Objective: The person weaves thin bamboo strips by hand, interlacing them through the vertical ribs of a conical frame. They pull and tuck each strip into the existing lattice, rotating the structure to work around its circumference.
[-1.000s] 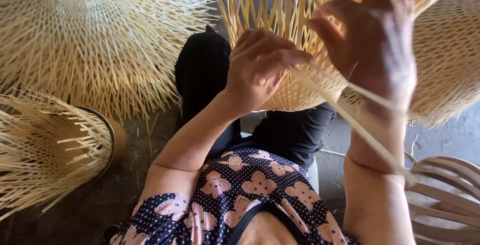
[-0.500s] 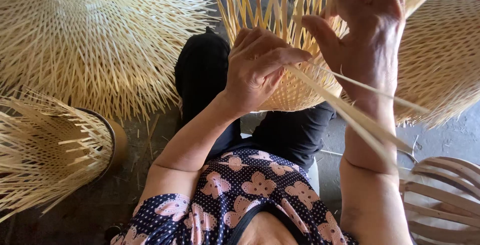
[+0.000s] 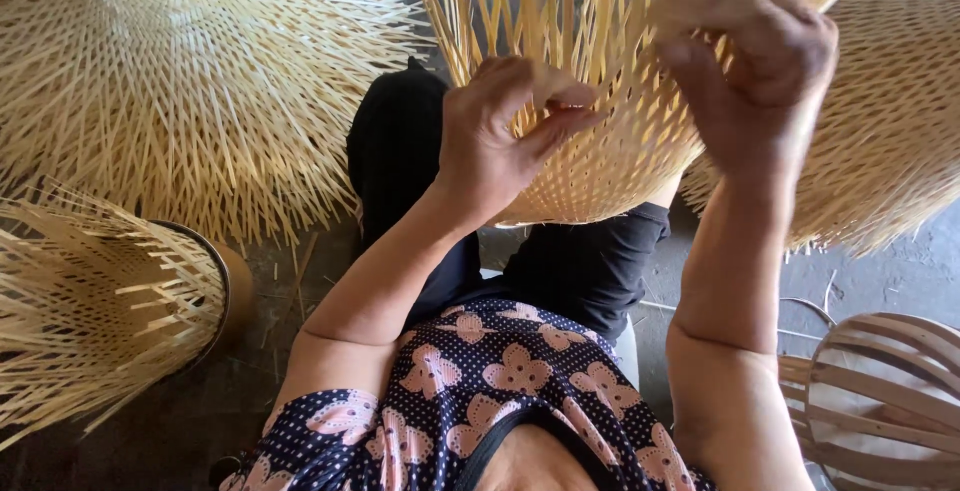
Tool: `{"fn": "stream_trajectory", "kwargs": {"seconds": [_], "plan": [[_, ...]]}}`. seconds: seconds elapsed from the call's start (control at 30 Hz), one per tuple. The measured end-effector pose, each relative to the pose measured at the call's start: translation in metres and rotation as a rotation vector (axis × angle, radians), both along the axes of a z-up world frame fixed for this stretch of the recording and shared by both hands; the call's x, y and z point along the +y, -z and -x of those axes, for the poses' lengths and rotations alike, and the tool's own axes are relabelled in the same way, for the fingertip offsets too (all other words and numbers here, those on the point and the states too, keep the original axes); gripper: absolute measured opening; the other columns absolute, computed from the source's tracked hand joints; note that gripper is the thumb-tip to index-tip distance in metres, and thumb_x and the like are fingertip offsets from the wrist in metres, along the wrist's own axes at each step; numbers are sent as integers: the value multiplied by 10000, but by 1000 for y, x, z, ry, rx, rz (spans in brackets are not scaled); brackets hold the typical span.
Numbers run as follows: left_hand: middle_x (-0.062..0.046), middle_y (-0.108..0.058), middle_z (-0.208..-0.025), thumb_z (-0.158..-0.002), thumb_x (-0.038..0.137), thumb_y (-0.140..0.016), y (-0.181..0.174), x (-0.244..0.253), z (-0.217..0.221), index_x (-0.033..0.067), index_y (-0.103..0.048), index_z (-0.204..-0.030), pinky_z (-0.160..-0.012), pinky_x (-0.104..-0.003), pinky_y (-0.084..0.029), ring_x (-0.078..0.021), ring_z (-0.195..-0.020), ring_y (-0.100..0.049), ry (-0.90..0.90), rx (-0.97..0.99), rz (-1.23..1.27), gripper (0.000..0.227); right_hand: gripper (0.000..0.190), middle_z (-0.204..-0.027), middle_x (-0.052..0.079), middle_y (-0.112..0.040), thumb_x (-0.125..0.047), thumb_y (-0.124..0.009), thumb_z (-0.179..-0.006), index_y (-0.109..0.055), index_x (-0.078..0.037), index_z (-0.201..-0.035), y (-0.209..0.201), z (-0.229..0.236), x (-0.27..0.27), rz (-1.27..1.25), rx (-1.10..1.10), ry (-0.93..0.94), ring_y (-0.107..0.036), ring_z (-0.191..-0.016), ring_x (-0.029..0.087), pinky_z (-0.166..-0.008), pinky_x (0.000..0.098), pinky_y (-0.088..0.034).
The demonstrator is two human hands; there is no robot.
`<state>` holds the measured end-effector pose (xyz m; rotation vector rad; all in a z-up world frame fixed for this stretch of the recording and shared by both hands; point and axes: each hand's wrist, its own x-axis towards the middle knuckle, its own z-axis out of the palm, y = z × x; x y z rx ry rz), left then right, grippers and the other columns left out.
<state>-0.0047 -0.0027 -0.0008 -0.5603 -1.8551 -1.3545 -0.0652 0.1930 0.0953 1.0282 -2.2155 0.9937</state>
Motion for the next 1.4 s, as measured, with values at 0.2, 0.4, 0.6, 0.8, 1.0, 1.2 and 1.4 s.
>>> {"fn": "stream_trajectory", "kwargs": {"seconds": [0.2,0.4,0.6,0.8,1.0,1.2,1.4], "plan": [[-7,-758,-1005,-996,130,-768,3,-5,-1,104,-656,-1142,-896,-319,-595,-119,-927,-734,42,45,98,186,119,-1131,93,-524,-121,-823,-929,-722,-75,-973,15,-8,-3,-110,364,106,-453,-1033,267,-964,443,-395],[-47,-733,-1179,-1062,41,-689,-6,-17,-3,108,-616,-1211,-909,-316,-646,-189,-1069,-769,191,3,20,179,146,-1175,97,-505,-125,-778,-1024,-650,-66,-985,23,7,-4,-93,452,127,-457,-1080,243,-1016,441,-402],[-33,-738,-1221,-1085,11,-677,-43,-17,-11,121,-605,-1316,-909,-277,-660,-147,-1070,-761,124,110,102,265,168,-1122,108,-517,-83,-784,-1026,-639,-36,-956,29,36,-2,351,344,76,-479,-1034,259,-940,427,-418],[-46,-708,-1263,-1087,81,-732,-36,5,-1,131,-545,-1413,-883,-240,-662,-142,-1045,-749,79,-1,214,380,215,-1109,113,-530,-53,-779,-1046,-602,11,-943,40,30,-1,358,180,-25,-509,-1008,254,-900,388,-434],[-83,-689,-1091,-978,114,-781,-20,-2,5,46,-568,-1346,-967,-358,-577,-217,-1027,-618,-112,114,412,430,252,-1096,94,-550,-77,-782,-1086,-591,28,-959,37,25,6,232,141,33,-535,-996,240,-883,350,-447],[-8,-718,-1071,-1019,60,-793,-10,-18,5,87,-651,-1175,-926,-271,-624,-124,-1020,-686,65,66,283,213,254,-1027,80,-500,-143,-796,-1034,-596,-14,-1125,36,26,4,183,206,89,-491,-976,269,-900,391,-450],[5,-719,-954,-933,27,-802,-15,-9,3,110,-693,-1038,-867,-278,-630,-148,-966,-696,49,149,231,173,283,-1303,157,-476,-109,-650,-1081,-616,-92,-1361,10,-5,15,-475,494,417,-414,-1269,296,-1112,450,-424]]}}
